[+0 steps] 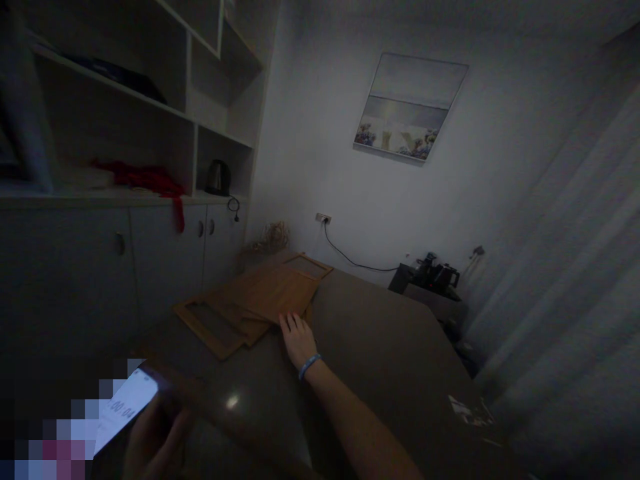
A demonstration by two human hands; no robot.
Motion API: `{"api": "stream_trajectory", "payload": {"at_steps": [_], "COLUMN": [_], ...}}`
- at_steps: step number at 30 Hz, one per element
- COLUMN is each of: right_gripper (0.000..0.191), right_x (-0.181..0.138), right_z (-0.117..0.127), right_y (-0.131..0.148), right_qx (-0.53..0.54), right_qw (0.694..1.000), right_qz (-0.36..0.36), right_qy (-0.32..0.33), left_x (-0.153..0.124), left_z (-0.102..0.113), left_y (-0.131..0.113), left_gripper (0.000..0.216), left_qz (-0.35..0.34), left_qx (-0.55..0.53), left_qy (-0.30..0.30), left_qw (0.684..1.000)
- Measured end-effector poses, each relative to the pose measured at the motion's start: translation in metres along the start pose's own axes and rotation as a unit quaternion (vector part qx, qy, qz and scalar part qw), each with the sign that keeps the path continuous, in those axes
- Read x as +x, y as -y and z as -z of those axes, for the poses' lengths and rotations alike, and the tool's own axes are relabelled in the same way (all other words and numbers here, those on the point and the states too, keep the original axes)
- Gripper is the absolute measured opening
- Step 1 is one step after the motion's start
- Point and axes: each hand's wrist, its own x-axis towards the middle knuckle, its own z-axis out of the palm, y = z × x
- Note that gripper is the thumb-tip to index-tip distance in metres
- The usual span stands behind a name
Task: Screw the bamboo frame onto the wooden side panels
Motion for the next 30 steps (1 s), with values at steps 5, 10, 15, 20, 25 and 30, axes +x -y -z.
{"api": "stream_trajectory", "payload": {"at_steps": [5, 10, 15, 20, 25, 30], "right_gripper": [0.051, 0.044, 0.047, 0.049, 0.036, 0.030], "right_x": [0.000, -0.005, 0.001, -0.005, -0.035, -0.084], "right_z": [0.007, 0.020, 0.045, 0.069, 0.100, 0.153], "right_y": [0.004, 0.003, -0.015, -0.043, -0.061, -0.074], "right_qx": [-0.022, -0.024, 0.014, 0.091, 0.180, 0.261], "right_qw": [1.000, 0.999, 0.998, 0.987, 0.949, 0.870], "right_qz": [-0.016, -0.032, -0.045, -0.071, -0.144, -0.258], "right_qy": [0.008, 0.000, -0.041, -0.108, -0.213, -0.331], "left_x": [0.003, 0.004, 0.002, 0.005, -0.004, -0.007], "left_z": [0.005, 0.008, 0.007, 0.004, -0.002, 0.000], "left_y": [0.006, 0.011, 0.008, -0.002, 0.001, 0.011], "left_gripper": [0.025, 0.026, 0.026, 0.025, 0.030, 0.032], "left_qz": [-0.019, -0.040, -0.024, -0.017, -0.027, -0.028], "left_qx": [0.020, 0.031, 0.033, 0.052, 0.072, 0.086], "left_qy": [0.005, 0.018, -0.003, 0.030, 0.060, 0.109], "left_qw": [1.000, 0.999, 0.999, 0.998, 0.995, 0.990]}}
